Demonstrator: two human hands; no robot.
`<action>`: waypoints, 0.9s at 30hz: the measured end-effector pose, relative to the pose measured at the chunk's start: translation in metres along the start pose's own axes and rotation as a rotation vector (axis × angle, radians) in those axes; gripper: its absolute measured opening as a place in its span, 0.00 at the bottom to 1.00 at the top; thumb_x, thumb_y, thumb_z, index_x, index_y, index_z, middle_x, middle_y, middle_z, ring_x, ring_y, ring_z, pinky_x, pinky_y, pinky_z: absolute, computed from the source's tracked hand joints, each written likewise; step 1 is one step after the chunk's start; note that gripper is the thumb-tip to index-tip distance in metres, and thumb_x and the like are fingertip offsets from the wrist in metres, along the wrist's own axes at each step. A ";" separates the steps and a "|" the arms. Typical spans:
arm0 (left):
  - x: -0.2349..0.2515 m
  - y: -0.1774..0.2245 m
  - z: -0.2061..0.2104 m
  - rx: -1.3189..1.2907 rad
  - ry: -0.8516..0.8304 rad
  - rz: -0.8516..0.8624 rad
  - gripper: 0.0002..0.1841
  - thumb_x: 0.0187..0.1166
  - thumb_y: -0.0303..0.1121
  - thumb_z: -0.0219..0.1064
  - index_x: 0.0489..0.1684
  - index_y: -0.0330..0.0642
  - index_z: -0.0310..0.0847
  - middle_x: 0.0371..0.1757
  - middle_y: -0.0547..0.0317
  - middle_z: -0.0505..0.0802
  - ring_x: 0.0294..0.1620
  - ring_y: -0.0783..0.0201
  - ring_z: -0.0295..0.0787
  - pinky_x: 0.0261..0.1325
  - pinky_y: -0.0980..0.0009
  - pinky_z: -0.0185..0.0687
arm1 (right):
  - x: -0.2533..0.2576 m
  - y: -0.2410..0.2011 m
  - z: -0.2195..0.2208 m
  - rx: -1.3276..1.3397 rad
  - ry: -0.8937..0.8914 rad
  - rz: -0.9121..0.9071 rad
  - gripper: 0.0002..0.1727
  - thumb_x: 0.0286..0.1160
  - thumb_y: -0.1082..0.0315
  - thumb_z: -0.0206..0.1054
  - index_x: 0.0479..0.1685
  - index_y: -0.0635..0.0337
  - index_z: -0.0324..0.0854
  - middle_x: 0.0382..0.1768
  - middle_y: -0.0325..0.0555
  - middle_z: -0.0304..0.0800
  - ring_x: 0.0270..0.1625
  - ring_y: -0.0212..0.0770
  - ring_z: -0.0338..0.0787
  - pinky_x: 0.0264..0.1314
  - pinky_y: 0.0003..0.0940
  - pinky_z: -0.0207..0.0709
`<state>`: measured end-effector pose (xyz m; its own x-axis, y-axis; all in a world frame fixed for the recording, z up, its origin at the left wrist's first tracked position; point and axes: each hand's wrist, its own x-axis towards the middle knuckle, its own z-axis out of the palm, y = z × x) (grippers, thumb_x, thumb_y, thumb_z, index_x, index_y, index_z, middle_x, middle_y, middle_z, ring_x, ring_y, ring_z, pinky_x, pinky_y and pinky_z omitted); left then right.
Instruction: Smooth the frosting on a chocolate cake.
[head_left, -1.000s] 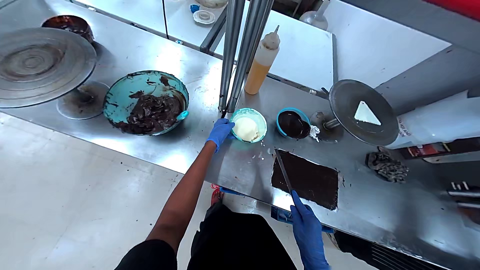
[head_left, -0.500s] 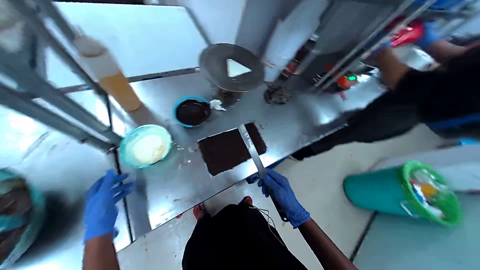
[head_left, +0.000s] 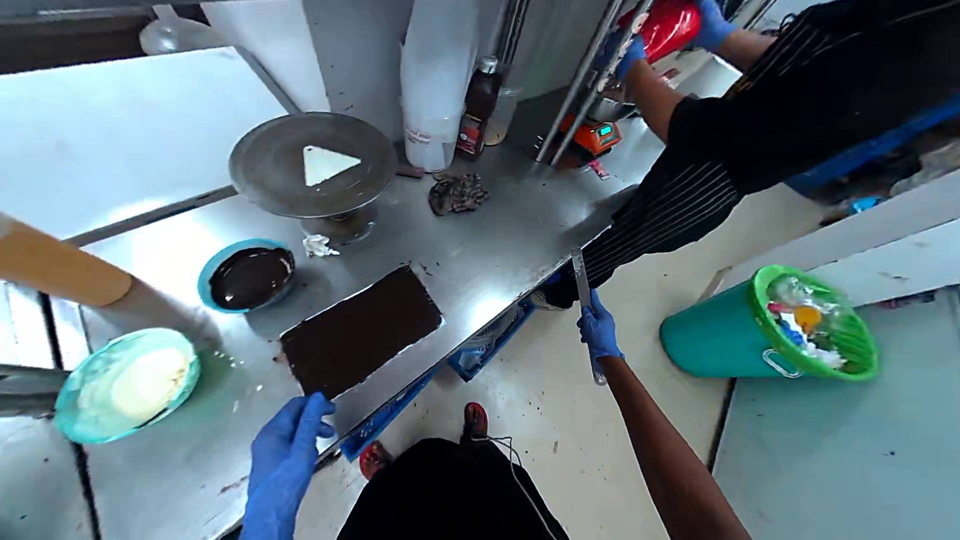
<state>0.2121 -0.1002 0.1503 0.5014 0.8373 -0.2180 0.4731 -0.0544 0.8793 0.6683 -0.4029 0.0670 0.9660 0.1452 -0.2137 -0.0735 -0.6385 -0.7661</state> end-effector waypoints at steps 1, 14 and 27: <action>-0.004 0.008 0.014 0.023 -0.018 0.004 0.21 0.87 0.47 0.53 0.43 0.41 0.88 0.34 0.62 0.96 0.23 0.71 0.87 0.21 0.73 0.78 | 0.019 0.003 -0.004 0.000 0.021 -0.004 0.30 0.94 0.63 0.49 0.95 0.43 0.55 0.33 0.56 0.83 0.26 0.48 0.78 0.28 0.48 0.75; -0.059 0.037 0.106 0.189 -0.017 -0.066 0.21 0.85 0.49 0.55 0.42 0.43 0.89 0.31 0.66 0.94 0.26 0.74 0.88 0.28 0.74 0.82 | -0.022 0.029 0.041 -0.094 -0.243 -0.246 0.28 0.92 0.56 0.54 0.91 0.29 0.63 0.37 0.57 0.92 0.32 0.58 0.88 0.36 0.63 0.81; -0.074 0.003 0.065 0.040 0.163 -0.242 0.22 0.87 0.50 0.55 0.47 0.42 0.90 0.38 0.59 0.95 0.38 0.64 0.93 0.49 0.59 0.90 | -0.101 -0.062 0.065 0.447 -0.673 -0.137 0.20 0.92 0.67 0.49 0.72 0.70 0.75 0.17 0.41 0.83 0.11 0.33 0.76 0.11 0.27 0.72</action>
<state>0.2236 -0.1973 0.1419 0.2492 0.9047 -0.3455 0.5945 0.1387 0.7920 0.5597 -0.3293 0.0965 0.6286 0.7131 -0.3103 -0.1949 -0.2418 -0.9505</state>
